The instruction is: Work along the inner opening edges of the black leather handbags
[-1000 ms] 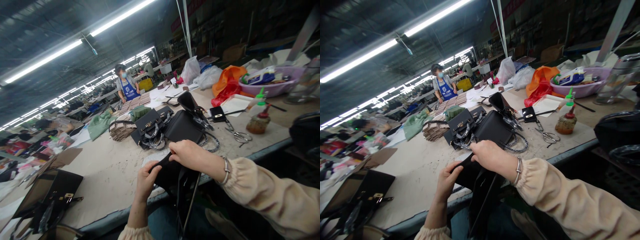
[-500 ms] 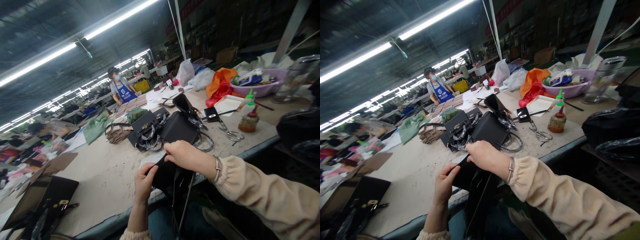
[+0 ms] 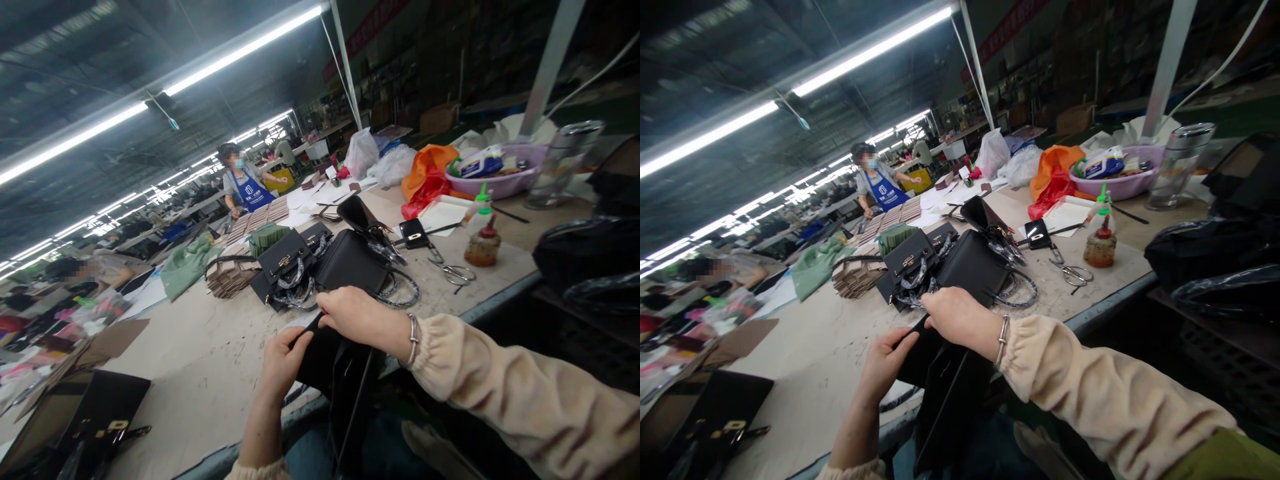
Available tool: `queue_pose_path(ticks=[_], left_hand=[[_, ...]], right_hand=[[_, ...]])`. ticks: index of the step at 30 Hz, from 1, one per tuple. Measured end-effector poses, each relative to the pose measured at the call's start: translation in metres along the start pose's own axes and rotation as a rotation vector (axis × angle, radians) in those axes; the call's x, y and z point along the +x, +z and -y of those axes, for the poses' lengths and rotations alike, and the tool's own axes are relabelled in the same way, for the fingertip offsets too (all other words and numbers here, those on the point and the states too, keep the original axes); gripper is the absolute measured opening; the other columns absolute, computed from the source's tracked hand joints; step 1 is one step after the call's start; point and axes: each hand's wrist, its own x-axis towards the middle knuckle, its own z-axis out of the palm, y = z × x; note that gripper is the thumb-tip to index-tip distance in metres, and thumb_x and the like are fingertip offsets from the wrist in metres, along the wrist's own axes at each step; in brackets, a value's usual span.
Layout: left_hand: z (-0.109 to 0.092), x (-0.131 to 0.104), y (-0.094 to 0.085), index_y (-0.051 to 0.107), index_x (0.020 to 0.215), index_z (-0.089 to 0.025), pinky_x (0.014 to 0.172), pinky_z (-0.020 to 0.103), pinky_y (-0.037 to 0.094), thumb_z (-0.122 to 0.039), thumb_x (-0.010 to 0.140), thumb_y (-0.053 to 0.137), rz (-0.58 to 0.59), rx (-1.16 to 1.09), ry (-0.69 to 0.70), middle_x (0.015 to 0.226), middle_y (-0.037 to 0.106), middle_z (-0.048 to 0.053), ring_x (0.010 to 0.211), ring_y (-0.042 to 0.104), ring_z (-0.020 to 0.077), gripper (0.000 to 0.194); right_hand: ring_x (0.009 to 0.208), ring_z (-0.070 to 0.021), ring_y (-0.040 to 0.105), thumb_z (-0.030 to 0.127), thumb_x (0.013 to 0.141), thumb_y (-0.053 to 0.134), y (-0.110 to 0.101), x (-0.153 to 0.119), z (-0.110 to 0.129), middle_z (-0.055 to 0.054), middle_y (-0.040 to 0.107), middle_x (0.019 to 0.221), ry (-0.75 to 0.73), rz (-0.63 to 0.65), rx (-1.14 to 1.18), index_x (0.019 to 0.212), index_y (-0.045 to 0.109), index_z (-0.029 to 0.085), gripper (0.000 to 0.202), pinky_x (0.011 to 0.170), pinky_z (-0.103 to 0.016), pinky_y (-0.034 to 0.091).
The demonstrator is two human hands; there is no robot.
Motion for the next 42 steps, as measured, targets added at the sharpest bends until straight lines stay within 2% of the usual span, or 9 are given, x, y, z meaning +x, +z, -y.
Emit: queue_pose_path(ticks=[5,11,15,20,28,34,42], left_hand=[[-0.001,0.003,0.000,0.067,0.066,-0.017,0.054,0.023,0.039,-0.040,0.078,0.059,0.023,-0.004,-0.006,0.059,0.060,0.000,0.059,0.054,0.0155,0.026],[0.005,0.004,0.000,0.066,0.068,-0.017,0.054,0.023,0.038,-0.041,0.078,0.057,0.009,-0.002,-0.019,0.061,0.058,0.000,0.060,0.052,0.0148,0.028],[0.006,0.005,0.001,0.064,0.064,-0.017,0.052,0.023,0.036,-0.043,0.077,0.058,0.001,-0.003,-0.017,0.057,0.054,-0.001,0.055,0.049,0.0138,0.030],[0.007,0.005,0.002,0.064,0.066,-0.017,0.054,0.023,0.037,-0.042,0.078,0.057,0.018,0.015,-0.014,0.060,0.055,-0.001,0.059,0.049,0.0141,0.029],[0.006,0.002,0.001,0.064,0.069,-0.017,0.053,0.022,0.037,-0.042,0.079,0.056,0.046,-0.004,-0.039,0.061,0.055,0.000,0.059,0.049,0.0134,0.029],[0.002,0.002,0.002,0.063,0.066,-0.016,0.051,0.022,0.036,-0.042,0.078,0.057,0.038,-0.022,-0.036,0.060,0.053,-0.001,0.057,0.048,0.0126,0.029],[-0.001,0.005,-0.001,0.063,0.068,-0.015,0.049,0.021,0.032,-0.041,0.077,0.058,0.082,-0.047,-0.120,0.056,0.049,-0.003,0.052,0.043,0.0105,0.028]], right_hand=[[0.080,-0.0199,0.065,0.035,0.082,0.061,-0.001,0.000,-0.007,-0.006,0.070,0.083,0.005,0.011,0.009,0.088,0.061,0.018,0.018,0.065,-0.025,0.041],[0.079,-0.0198,0.065,0.034,0.082,0.061,-0.006,-0.004,-0.019,-0.006,0.070,0.081,-0.003,-0.006,-0.023,0.084,0.064,0.018,0.016,0.065,-0.025,0.041],[0.079,-0.0192,0.065,0.033,0.084,0.059,-0.007,-0.003,-0.019,-0.006,0.070,0.081,-0.007,0.002,-0.023,0.083,0.066,0.018,0.017,0.066,-0.025,0.041],[0.078,-0.0195,0.065,0.034,0.082,0.062,-0.007,0.002,-0.020,-0.006,0.070,0.080,0.026,0.001,-0.022,0.083,0.065,0.017,0.017,0.064,-0.025,0.040],[0.079,-0.0201,0.065,0.033,0.079,0.065,-0.005,-0.001,-0.021,-0.006,0.070,0.083,0.039,-0.062,0.013,0.102,0.058,0.018,0.029,0.063,-0.025,0.039],[0.083,-0.0204,0.065,0.034,0.083,0.060,-0.003,0.002,-0.021,-0.007,0.070,0.084,0.019,-0.006,-0.031,0.087,0.067,0.019,0.017,0.068,-0.026,0.042],[0.081,-0.0201,0.065,0.034,0.082,0.060,-0.004,0.009,-0.020,-0.008,0.071,0.083,0.030,0.013,-0.038,0.085,0.070,0.018,0.020,0.069,-0.025,0.044]])
